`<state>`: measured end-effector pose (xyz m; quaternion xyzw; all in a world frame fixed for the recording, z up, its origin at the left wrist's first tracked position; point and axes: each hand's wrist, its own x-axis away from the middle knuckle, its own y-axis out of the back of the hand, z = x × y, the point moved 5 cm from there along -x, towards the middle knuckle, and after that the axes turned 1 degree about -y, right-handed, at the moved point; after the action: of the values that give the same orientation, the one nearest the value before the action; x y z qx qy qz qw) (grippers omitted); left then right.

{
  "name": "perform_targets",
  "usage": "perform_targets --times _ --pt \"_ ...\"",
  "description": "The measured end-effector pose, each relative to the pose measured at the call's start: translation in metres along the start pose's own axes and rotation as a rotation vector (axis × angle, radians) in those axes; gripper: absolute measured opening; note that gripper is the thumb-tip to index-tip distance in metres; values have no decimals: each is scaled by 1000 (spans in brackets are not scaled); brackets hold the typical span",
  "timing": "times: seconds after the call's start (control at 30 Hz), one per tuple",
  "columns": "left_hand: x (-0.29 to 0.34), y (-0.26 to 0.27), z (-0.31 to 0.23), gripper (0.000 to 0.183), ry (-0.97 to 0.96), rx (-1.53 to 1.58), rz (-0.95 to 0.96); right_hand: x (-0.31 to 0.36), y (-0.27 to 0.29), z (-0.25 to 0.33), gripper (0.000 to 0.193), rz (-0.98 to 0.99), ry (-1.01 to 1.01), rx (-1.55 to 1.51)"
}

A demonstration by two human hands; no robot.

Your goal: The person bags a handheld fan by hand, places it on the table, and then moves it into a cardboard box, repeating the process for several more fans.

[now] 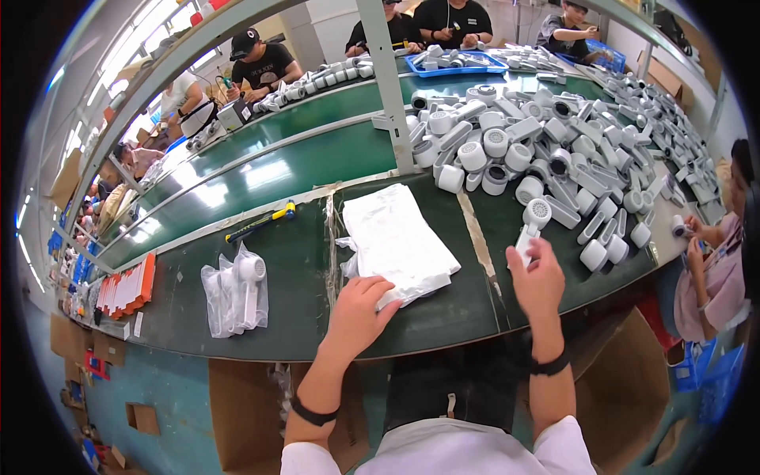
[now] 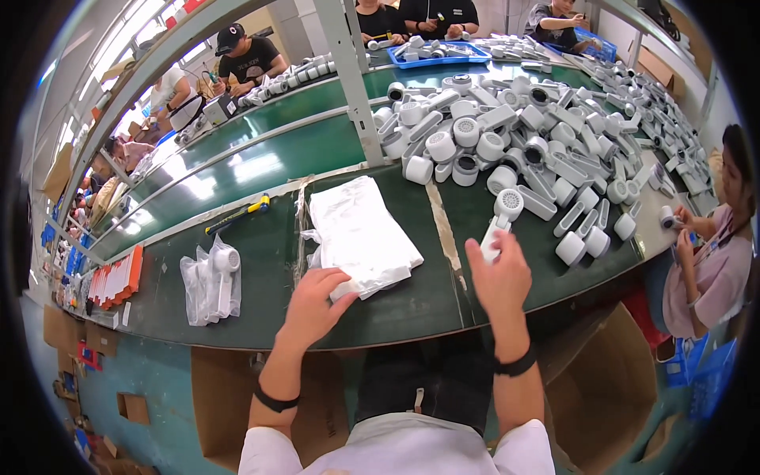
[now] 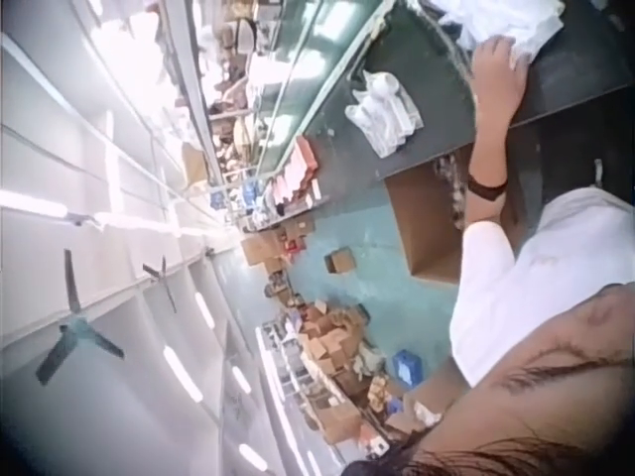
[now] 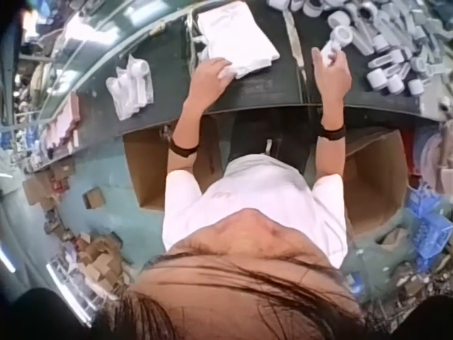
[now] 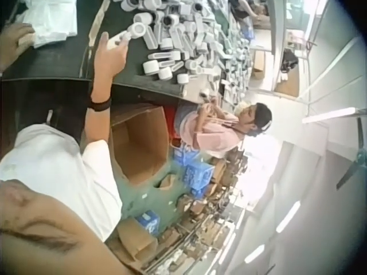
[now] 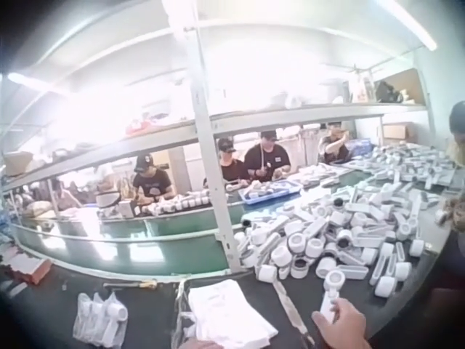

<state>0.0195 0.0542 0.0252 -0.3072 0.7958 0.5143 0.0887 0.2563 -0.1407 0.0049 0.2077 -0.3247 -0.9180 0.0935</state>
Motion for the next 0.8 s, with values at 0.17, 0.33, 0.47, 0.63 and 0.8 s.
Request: perform_targets --times 0.17,0.33,0.47,0.63,0.8 --pt "-14 -32 11 20 7 -171 53 -37 -23 -29 78 136 -43 358" --pt "-14 -33 11 13 -5 -154 61 -53 -31 -43 74 345 -133 359" --pt "-15 -32 15 13 47 -88 5 -42 -23 -63 70 136 -120 -53" --pt "-15 -22 15 14 109 26 -21 12 -14 -28 61 525 -407 -1237" --pt "-18 -22 12 15 -9 -33 -37 58 -19 -9 70 620 -448 -1492"
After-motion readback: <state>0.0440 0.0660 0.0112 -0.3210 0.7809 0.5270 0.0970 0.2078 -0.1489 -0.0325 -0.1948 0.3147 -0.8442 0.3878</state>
